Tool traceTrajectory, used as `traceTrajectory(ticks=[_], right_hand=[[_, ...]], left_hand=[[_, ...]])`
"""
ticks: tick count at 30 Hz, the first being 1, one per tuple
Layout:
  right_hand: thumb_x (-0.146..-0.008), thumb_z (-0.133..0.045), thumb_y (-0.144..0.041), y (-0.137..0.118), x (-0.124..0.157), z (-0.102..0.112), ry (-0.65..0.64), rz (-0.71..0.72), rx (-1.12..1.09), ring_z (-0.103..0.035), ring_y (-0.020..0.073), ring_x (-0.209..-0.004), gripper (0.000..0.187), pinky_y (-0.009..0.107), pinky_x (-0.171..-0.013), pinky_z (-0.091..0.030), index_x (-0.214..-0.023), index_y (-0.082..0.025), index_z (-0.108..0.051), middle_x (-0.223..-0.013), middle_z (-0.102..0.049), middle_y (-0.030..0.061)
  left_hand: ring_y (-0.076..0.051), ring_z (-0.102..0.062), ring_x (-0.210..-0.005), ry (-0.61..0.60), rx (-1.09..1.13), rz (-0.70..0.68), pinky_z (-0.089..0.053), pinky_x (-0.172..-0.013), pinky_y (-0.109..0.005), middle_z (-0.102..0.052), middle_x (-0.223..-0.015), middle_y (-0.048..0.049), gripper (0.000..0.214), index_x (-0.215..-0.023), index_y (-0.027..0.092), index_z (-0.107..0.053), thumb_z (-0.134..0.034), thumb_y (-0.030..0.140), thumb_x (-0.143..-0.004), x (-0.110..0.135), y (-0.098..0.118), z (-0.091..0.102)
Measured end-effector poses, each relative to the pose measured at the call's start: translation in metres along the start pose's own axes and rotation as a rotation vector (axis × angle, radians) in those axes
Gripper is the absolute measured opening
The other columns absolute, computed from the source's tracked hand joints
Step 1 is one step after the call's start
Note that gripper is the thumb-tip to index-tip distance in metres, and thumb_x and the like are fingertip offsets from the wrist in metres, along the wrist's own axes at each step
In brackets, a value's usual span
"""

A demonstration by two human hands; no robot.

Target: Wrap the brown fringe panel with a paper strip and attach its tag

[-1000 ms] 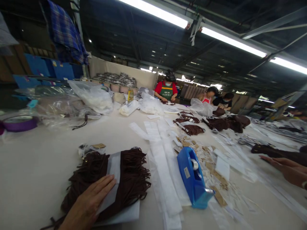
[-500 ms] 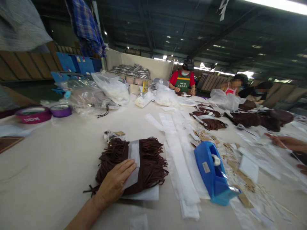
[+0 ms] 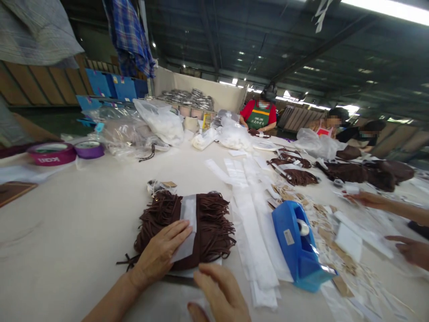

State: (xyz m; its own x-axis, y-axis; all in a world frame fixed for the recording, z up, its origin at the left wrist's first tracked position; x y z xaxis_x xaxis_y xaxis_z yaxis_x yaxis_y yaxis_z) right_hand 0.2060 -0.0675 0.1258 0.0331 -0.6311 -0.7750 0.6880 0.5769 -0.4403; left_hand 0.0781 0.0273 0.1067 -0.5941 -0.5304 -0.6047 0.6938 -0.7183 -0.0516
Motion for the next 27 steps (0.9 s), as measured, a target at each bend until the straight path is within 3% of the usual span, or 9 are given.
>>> traceTrajectory(ticks=[3, 7, 10, 13, 16, 18, 21, 24, 27], right_hand=[[-0.08, -0.047, -0.012, 0.015, -0.009, -0.022, -0.137, 0.076, 0.128, -0.055, 0.025, -0.109, 0.041, 0.042, -0.086, -0.051, -0.119, -0.017, -0.057, -0.114, -0.062, 0.0127], [-0.081, -0.039, -0.006, 0.024, -0.007, -0.037, -0.219, 0.217, 0.205, -0.056, 0.0237, -0.107, 0.041, 0.042, -0.087, -0.045, -0.115, -0.018, -0.058, -0.109, -0.065, 0.0097], [-0.082, -0.038, -0.007, 0.03, -0.006, -0.04, -0.226, 0.236, 0.174, -0.055, 0.023, -0.106, 0.041, 0.04, -0.085, -0.043, -0.115, -0.02, -0.057, -0.109, -0.065, 0.0087], [-0.083, -0.04, -0.008, 0.036, -0.007, -0.04, -0.248, 0.218, 0.134, -0.054, 0.0221, -0.109, 0.04, 0.039, -0.087, -0.043, -0.117, -0.022, -0.056, -0.112, -0.063, 0.0071], [-0.084, -0.048, -0.014, 0.043, -0.01, -0.039, -0.327, 0.165, 0.089, -0.051, 0.0222, -0.112, 0.037, 0.039, -0.091, -0.044, -0.119, -0.023, -0.054, -0.117, -0.061, 0.0068], [-0.083, -0.053, -0.02, 0.045, -0.01, -0.038, -0.384, 0.169, 0.061, -0.049, 0.0231, -0.116, 0.04, 0.04, -0.093, -0.044, -0.123, -0.022, -0.052, -0.122, -0.058, 0.0079], [-0.085, -0.051, -0.023, 0.045, -0.007, -0.035, -0.378, 0.298, 0.065, -0.047, 0.0239, -0.119, 0.043, 0.04, -0.092, -0.046, -0.128, -0.02, -0.048, -0.125, -0.056, 0.0095], [-0.087, -0.051, -0.026, 0.051, 0.003, -0.037, -0.327, 0.476, 0.116, -0.054, 0.0226, -0.113, 0.042, 0.034, -0.085, -0.05, -0.128, -0.02, -0.049, -0.118, -0.062, 0.0079], [-0.09, -0.046, -0.028, 0.069, 0.008, -0.044, -0.292, 0.545, 0.172, -0.061, 0.0206, -0.103, 0.039, 0.03, -0.078, -0.052, -0.129, -0.025, -0.049, -0.11, -0.066, 0.0043]], left_hand=[[-0.016, -0.052, -0.114, -0.024, -0.004, -0.002, -0.047, -0.095, -0.03, -0.058, -0.122, -0.006, 0.042, -0.121, 0.019, -0.054, -0.034, 0.009, -0.086, 0.003, 0.0, -0.004], [-0.019, -0.046, -0.121, -0.07, -0.002, -0.052, -0.048, -0.095, -0.034, -0.053, -0.129, -0.0074, 0.056, -0.128, 0.021, -0.047, -0.034, 0.002, -0.077, 0.007, 0.002, -0.009], [-0.022, -0.043, -0.124, -0.162, -0.005, -0.115, -0.047, -0.096, -0.038, -0.048, -0.133, -0.0105, 0.054, -0.133, 0.021, -0.041, -0.041, 0.008, -0.08, 0.008, 0.008, -0.014], [-0.026, -0.041, -0.125, -0.277, 0.007, -0.153, -0.045, -0.097, -0.042, -0.043, -0.137, -0.0142, 0.051, -0.136, 0.021, -0.036, -0.049, 0.026, -0.087, 0.006, 0.011, -0.018], [-0.031, -0.038, -0.127, -0.4, 0.063, -0.159, -0.041, -0.099, -0.048, -0.037, -0.139, -0.0199, 0.07, -0.139, 0.018, -0.03, -0.057, 0.049, -0.081, 0.003, 0.012, -0.02], [-0.034, -0.036, -0.128, -0.492, 0.075, -0.123, -0.038, -0.101, -0.051, -0.034, -0.14, -0.0224, 0.082, -0.139, 0.017, -0.029, -0.066, 0.05, -0.074, 0.001, 0.013, -0.022], [-0.036, -0.033, -0.129, -0.579, 0.038, -0.007, -0.033, -0.103, -0.052, -0.031, -0.141, -0.0229, 0.083, -0.138, 0.016, -0.03, -0.073, 0.04, -0.07, 0.001, 0.018, -0.024], [-0.038, -0.031, -0.129, -0.561, -0.001, 0.094, -0.032, -0.103, -0.052, -0.031, -0.14, -0.0259, 0.078, -0.137, 0.01, -0.032, -0.067, 0.043, -0.075, 0.005, 0.029, -0.029], [-0.038, -0.027, -0.131, -0.436, -0.042, 0.141, -0.032, -0.103, -0.052, -0.03, -0.14, -0.0281, 0.074, -0.138, 0.005, -0.028, -0.049, 0.053, -0.085, 0.008, 0.037, -0.037]])
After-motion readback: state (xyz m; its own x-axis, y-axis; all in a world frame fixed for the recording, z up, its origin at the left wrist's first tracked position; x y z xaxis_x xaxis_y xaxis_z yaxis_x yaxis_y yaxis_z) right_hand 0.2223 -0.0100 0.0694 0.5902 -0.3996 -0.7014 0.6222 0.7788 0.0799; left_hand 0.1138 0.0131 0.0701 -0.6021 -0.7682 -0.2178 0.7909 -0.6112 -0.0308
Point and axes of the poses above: each hand's wrist, its own x-axis away from the middle knuckle, its own z-axis out of the back of the hand, y = z × x, the point moved 9 cm from there along -x, towards the middle knuckle
